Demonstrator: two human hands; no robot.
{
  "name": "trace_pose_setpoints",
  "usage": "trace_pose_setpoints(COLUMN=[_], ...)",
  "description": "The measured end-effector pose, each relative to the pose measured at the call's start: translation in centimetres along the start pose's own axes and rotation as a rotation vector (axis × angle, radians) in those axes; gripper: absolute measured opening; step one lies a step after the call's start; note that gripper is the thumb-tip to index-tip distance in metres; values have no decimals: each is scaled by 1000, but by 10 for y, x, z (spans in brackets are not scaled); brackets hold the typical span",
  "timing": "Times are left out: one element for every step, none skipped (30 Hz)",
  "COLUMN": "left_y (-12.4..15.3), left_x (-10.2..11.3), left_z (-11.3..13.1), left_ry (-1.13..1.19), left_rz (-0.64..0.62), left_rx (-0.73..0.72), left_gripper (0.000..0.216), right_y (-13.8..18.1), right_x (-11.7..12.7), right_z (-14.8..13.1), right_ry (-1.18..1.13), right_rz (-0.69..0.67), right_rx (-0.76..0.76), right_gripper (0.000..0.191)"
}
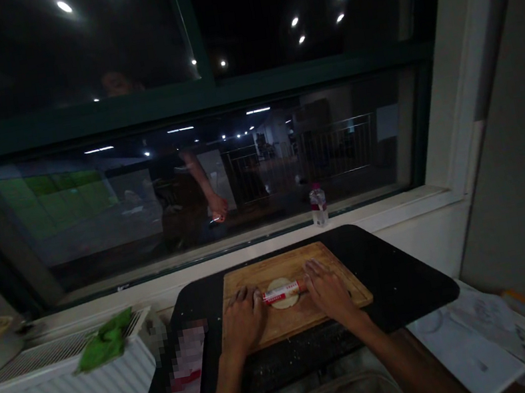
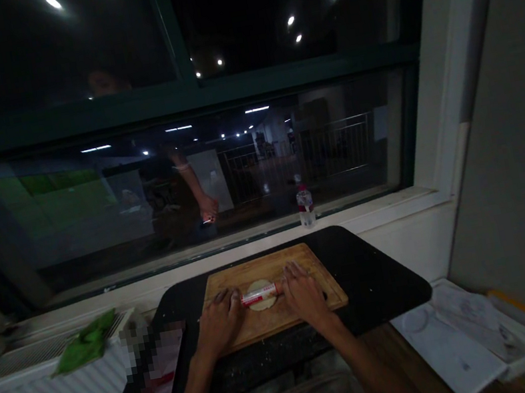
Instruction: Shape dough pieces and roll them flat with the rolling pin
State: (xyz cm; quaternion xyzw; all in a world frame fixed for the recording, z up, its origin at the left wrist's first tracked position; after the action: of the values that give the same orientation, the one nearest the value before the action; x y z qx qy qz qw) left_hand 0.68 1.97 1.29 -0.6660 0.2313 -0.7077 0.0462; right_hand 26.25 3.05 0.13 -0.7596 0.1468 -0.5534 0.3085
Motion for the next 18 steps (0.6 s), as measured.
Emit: trace_pose_setpoints(left_y=[-1,-3,-5,-7,-10,-13,-16,-19,-23,-26,-30,-33,-36,-38,-41,-42,-44,-44], left_x=[-2,-4,-5,-6,-7,-7,-7,-6,-5,-4,-3,-2,-1,-1,-1,-1,-1,-1], left_z=[-1,-3,-4,-5,-6,-6,-6,-6,-6,-6,-6,-6,-6,-6,-7,-7,-8,-8], left_ry=[3,4,4,2,-3,-13,-25,-37,-50,-63,-75,-88,-101,-114,-124,-130,-132,-132], left_rz=[7,13,19,23,26,28,30,30,27,20,7,-10,-30,-47,-58,-62,-59,-54], left_rx=[5,11,17,22,24,23,24,31,44,58,67,70,68,62,56,50,45,38], left_gripper=[49,49,49,48,47,47,47,48,48,49,49,49,49,49,49,48,48,48], right_y=[-2,-4,-7,-11,-15,-18,-22,-27,-31,-35,-39,-43,-47,-50,-54,-58,-62,-66], right_x=[-1,-1,-2,-3,-4,-6,-7,-9,-11,-14,-16,-18,-20,-22,-23,-24,-26,-27], right_z=[0,0,1,1,2,3,3,4,4,5,6,6,7,8,8,9,9,8], right_ry=[3,6,9,12,19,30,44,60,75,87,94,94,91,86,86,94,107,123], right_rz=[-6,-10,-13,-15,-16,-19,-27,-41,-61,-84,-106,-123,-132,-135,-138,-144,-155,-171], right_rx=[6,9,11,13,13,12,13,14,19,23,24,23,20,19,24,35,53,70], right_gripper=[57,57,56,55,54,53,51,49,48,46,44,42,40,38,36,36,36,38])
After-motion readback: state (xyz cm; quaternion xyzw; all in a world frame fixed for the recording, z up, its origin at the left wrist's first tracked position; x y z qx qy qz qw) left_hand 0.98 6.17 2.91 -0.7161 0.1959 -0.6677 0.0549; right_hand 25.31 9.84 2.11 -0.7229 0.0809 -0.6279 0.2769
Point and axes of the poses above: each hand's wrist, its own y-axis away from the middle knuckle, its own x-axis out of the back of the hand, z = x × y, the point moved 3 cm from there along -y, towards the middle knuckle, and after that the axes turned 9 degrees about z, right-handed, at the moved point
